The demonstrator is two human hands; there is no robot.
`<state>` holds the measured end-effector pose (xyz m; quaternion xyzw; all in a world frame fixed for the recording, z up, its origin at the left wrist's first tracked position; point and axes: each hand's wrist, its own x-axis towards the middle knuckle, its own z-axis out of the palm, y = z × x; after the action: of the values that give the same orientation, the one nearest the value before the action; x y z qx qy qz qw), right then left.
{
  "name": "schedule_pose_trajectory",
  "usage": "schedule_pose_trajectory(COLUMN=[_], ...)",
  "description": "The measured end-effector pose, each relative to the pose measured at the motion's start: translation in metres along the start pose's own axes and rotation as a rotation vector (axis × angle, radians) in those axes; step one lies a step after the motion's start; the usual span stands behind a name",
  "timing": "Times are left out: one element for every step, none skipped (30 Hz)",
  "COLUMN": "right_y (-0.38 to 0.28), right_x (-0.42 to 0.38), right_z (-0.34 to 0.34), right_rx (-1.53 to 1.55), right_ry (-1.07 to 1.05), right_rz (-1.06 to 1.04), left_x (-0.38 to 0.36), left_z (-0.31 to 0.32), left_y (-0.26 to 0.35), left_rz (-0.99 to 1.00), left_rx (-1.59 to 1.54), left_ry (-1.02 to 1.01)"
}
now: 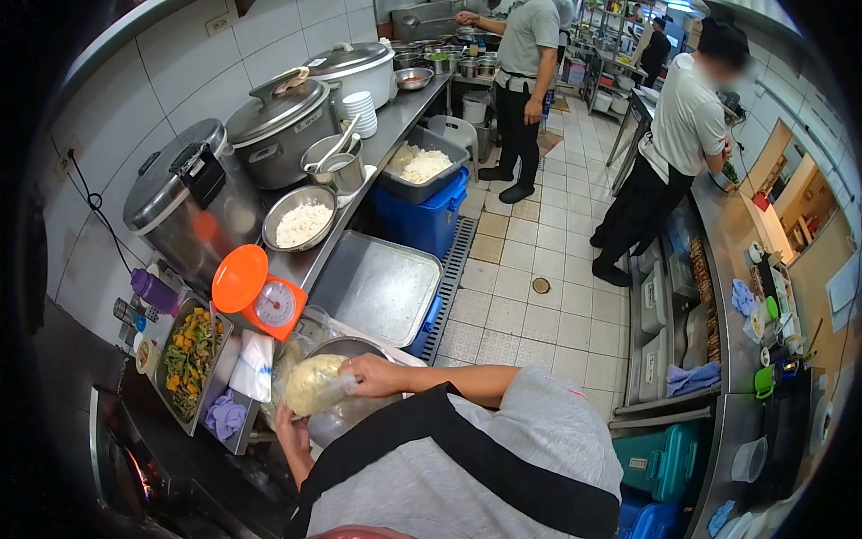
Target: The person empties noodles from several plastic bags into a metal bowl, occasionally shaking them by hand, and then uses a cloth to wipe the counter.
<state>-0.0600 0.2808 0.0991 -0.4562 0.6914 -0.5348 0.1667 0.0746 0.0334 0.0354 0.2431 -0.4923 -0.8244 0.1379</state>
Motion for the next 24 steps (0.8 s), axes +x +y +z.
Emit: schedule_pose_trajectory(right_y=[0.008, 0.016, 0.025, 0.040, 0.057, 0.103, 0.110, 0.113, 0.115, 0.121, 0.133, 0.164, 0.182, 0.154, 0.151, 0.150, 0.148, 0.142, 0.135, 0.127, 0.122, 0.118, 0.112, 0.089], right_x=[-0.006, -0.010, -0.011, -0.014, -0.018, -0.018, -0.011, -0.003, 0.002, 0.002, 0.005, 0.008, 0.010, 0.018, 0.019, 0.018, 0.017, 0.017, 0.022, 0.025, 0.025, 0.024, 0.023, 0.020], right_z=[0.000, 0.002, 0.005, 0.011, 0.017, 0.033, 0.041, 0.047, 0.051, 0.055, 0.058, 0.064, 0.068, 0.057, 0.059, 0.062, 0.065, 0.064, 0.059, 0.055, 0.056, 0.056, 0.056, 0.049], right_rx=[-0.109, -0.217, -0.218, -0.381, -0.542, -0.584, -0.582, -0.456, -0.330, -0.371, -0.373, -0.301, -0.228, 0.001, 0.001, 0.046, 0.092, 0.094, 0.050, 0.005, 0.006, -0.087, -0.178, -0.178], right_ry=[-0.091, -0.182, -0.187, -0.344, -0.499, -0.628, -0.631, -0.523, -0.410, -0.102, -0.099, -0.034, 0.029, -0.139, -0.143, -0.085, -0.027, -0.029, -0.055, -0.082, -0.085, 0.037, 0.160, 0.164], right_rz=[-0.127, -0.254, -0.254, -0.071, 0.114, 0.141, 0.140, 0.274, 0.405, 0.423, 0.423, 0.482, 0.540, 0.904, 0.902, 0.847, 0.793, 0.793, 0.802, 0.812, 0.811, 0.599, 0.386, 0.390], left_x=[-0.002, -0.003, -0.001, 0.001, 0.008, 0.022, 0.042, 0.063, 0.077, 0.086, 0.091, 0.092, 0.078, 0.059, 0.033, 0.043, 0.060, 0.069, 0.071, 0.071, 0.069, 0.054, 0.027, 0.012], left_z=[-0.020, -0.038, -0.049, -0.058, -0.063, -0.058, -0.063, -0.071, -0.076, -0.074, -0.073, -0.070, -0.046, -0.004, 0.039, 0.031, 0.018, 0.008, 0.005, 0.002, 0.001, 0.011, 0.032, 0.042], left_y=[-0.007, -0.013, -0.020, -0.027, -0.038, -0.059, -0.087, -0.115, -0.131, -0.138, -0.145, -0.151, -0.119, -0.077, -0.039, -0.049, -0.069, -0.081, -0.085, -0.090, -0.094, -0.083, -0.057, -0.043], left_rz=[0.023, 0.047, 0.048, -0.090, -0.230, -0.324, -0.326, -0.273, -0.215, -0.210, -0.071, 0.067, 0.065, -0.271, -0.585, -0.585, -0.562, -0.535, -0.530, -0.355, -0.184, -0.185, -0.025, 0.131], left_rx=[0.023, 0.046, 0.042, 0.307, 0.573, 0.664, 0.664, 0.816, 0.968, 0.969, 1.066, 1.154, 1.155, 0.866, 0.556, 0.555, 0.466, 0.376, 0.376, 0.444, 0.510, 0.510, 0.437, 0.361], left_ry=[-0.096, -0.191, -0.187, -0.214, -0.238, -0.210, -0.206, -0.280, -0.356, -0.358, -0.199, -0.036, -0.036, -0.051, -0.062, -0.059, -0.183, -0.307, -0.305, -0.281, -0.255, -0.255, -0.235, -0.212])
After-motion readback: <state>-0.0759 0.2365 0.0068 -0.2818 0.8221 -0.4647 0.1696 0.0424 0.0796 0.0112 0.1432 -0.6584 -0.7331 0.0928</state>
